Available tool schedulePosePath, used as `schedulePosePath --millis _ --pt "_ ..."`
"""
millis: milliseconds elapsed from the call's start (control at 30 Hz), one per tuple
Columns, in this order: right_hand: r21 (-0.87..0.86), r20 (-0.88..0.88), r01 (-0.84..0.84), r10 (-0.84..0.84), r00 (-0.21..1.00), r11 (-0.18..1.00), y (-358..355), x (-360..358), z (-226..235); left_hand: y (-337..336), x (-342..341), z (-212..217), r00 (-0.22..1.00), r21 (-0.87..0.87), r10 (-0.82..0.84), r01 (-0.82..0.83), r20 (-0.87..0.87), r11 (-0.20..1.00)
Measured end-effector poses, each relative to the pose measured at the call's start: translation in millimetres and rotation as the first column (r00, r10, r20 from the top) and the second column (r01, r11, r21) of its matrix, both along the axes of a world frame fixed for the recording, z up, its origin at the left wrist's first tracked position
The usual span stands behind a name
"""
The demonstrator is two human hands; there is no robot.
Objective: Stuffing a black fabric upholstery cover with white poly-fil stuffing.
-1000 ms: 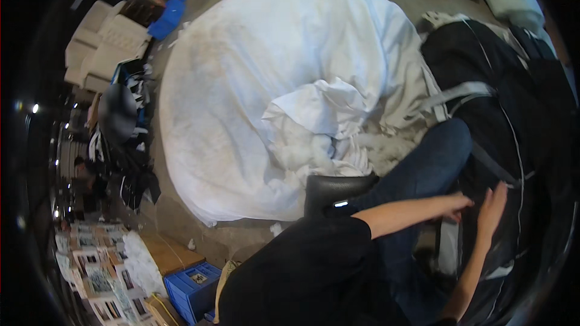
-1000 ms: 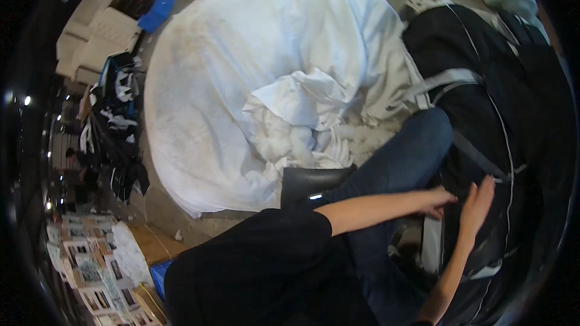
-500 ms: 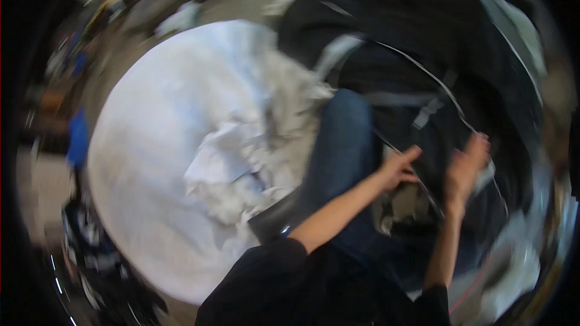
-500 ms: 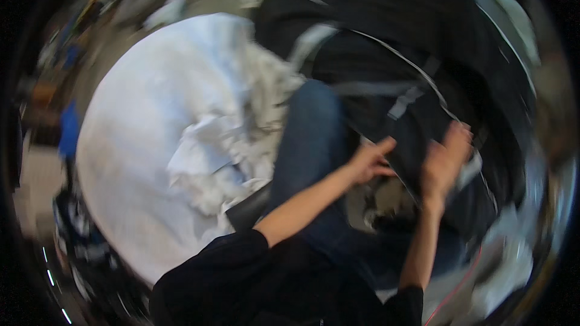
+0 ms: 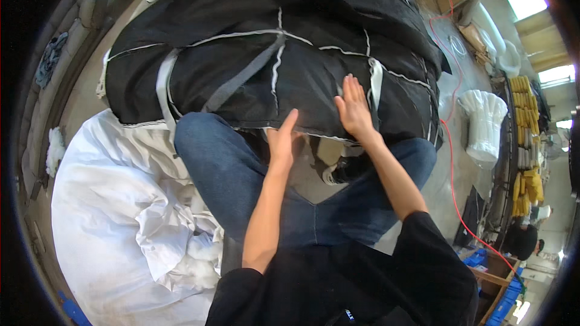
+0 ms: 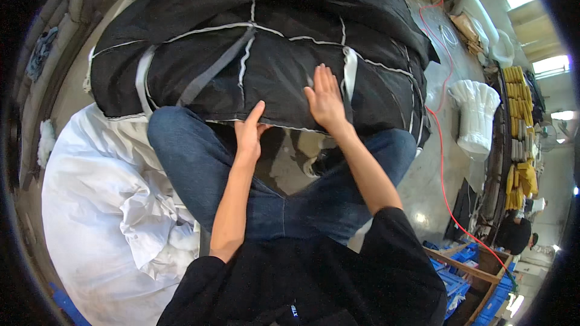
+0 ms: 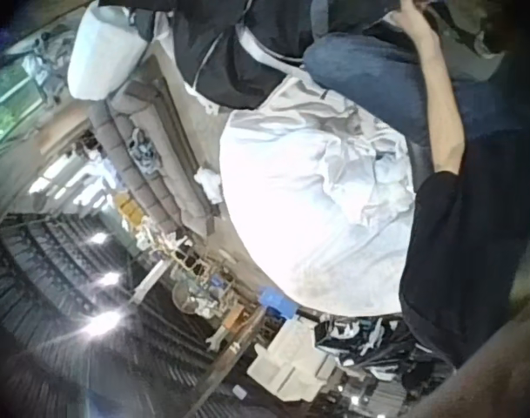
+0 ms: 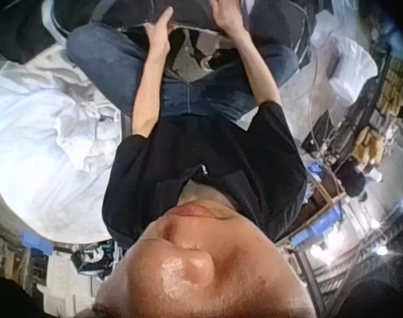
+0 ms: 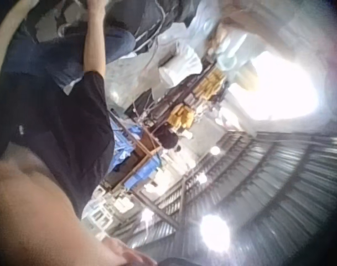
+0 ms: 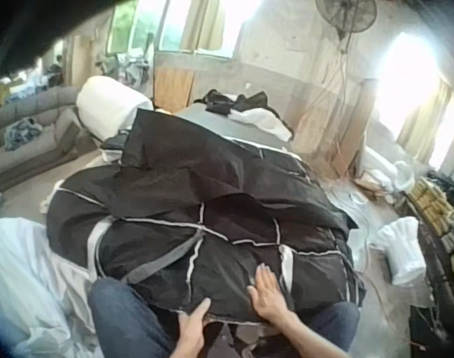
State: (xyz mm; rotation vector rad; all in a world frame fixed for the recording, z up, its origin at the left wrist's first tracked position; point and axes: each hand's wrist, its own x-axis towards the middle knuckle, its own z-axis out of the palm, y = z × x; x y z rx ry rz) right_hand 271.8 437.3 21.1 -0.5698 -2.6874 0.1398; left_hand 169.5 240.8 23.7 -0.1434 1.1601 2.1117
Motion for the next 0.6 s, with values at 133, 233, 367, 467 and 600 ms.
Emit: schedulePosePath --millis 133,233,367,467,600 --pt "0.284 -0.073 -0.168 0.196 0.978 0.944 55.2 -10.3 22.6 -9.3 -1.6 4.3 1.000 0.025 -0.010 0.010 0.010 1.000" --pt "-0.307 -0.418 -0.040 -0.097 0.904 0.951 12.2 -62.4 64.3 -20.7 -8.2 2.2 1.000 0.002 0.007 -0.007 0.018 1.000" --pt "0.414 0.031 0.073 -0.095 0.995 0.907 27.3 -56.8 -18.3 -1.2 -2.5 3.4 0.995 0.008 -0.015 0.014 0.095 1.000" --pt "0.202 0.021 -0.053 0.050 0.999 0.978 45.1 -61.2 -10.1 -7.8 -4.6 -4.8 0.993 0.038 -0.026 0.021 0.113 0.999" --pt "-0.379 0.102 -0.120 0.170 0.980 0.918 47.1 -92.8 54.5 -19.5 -5.5 -3.2 0.992 -0.054 0.028 -0.022 0.119 0.998"
